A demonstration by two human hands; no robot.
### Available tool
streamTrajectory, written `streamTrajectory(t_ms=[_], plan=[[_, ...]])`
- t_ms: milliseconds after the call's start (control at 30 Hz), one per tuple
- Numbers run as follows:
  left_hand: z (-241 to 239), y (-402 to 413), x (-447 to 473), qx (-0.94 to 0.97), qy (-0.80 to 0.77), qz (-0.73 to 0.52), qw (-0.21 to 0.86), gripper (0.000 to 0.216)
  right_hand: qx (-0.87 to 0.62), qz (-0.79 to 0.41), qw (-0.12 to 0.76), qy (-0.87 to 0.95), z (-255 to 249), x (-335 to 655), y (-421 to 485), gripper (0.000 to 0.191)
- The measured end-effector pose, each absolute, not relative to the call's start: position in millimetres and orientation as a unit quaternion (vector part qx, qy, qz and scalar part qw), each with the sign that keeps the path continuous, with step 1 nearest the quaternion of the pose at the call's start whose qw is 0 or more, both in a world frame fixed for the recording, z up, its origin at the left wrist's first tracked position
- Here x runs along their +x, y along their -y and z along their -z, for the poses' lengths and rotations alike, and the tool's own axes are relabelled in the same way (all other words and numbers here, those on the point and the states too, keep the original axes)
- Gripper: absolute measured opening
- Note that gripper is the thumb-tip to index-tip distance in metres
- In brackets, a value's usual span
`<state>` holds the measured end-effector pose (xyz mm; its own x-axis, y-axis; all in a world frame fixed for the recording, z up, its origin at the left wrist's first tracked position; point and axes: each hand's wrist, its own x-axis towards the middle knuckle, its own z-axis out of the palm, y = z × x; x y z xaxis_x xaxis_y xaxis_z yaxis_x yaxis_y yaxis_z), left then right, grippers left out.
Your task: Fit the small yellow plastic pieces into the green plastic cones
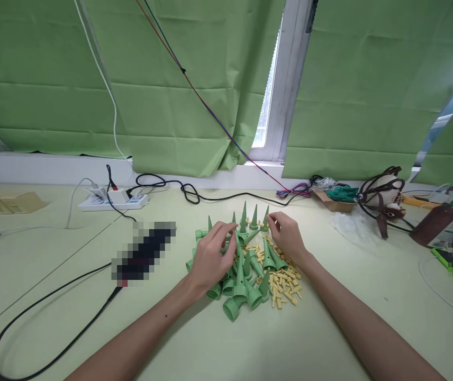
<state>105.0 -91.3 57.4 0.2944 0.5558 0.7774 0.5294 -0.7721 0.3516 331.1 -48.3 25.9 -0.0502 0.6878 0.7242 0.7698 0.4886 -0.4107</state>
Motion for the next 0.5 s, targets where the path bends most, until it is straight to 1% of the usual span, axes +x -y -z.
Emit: streamTrajectory(t_ms=[67,133,267,367,500], plan=[[-56.9,91.2,105.0,0.804,-0.341,-0.488,0.013,0.018,-0.476,0.027,0.432,0.766,-28.0,322.9,53.4,0.02],[-56.8,91.3,105.0,0.805,-0.342,-0.484,0.013,0.018,-0.474,0.017,0.367,0.8,-28.9,315.8,57.0,0.016],[-57.6,92.0,104.6,0.809,-0.346,-0.474,0.014,0.018,-0.494,0.0,0.275,0.825,-28.4,308.5,57.9,0.021],[-58.0,92.4,104.4,0.811,-0.346,-0.472,0.014,0.018,-0.507,-0.009,0.24,0.828,-28.4,307.4,55.6,0.024],[-57.8,92.0,104.2,0.81,-0.348,-0.472,0.012,0.019,-0.517,-0.015,0.22,0.827,-28.5,306.3,52.1,0.023]])
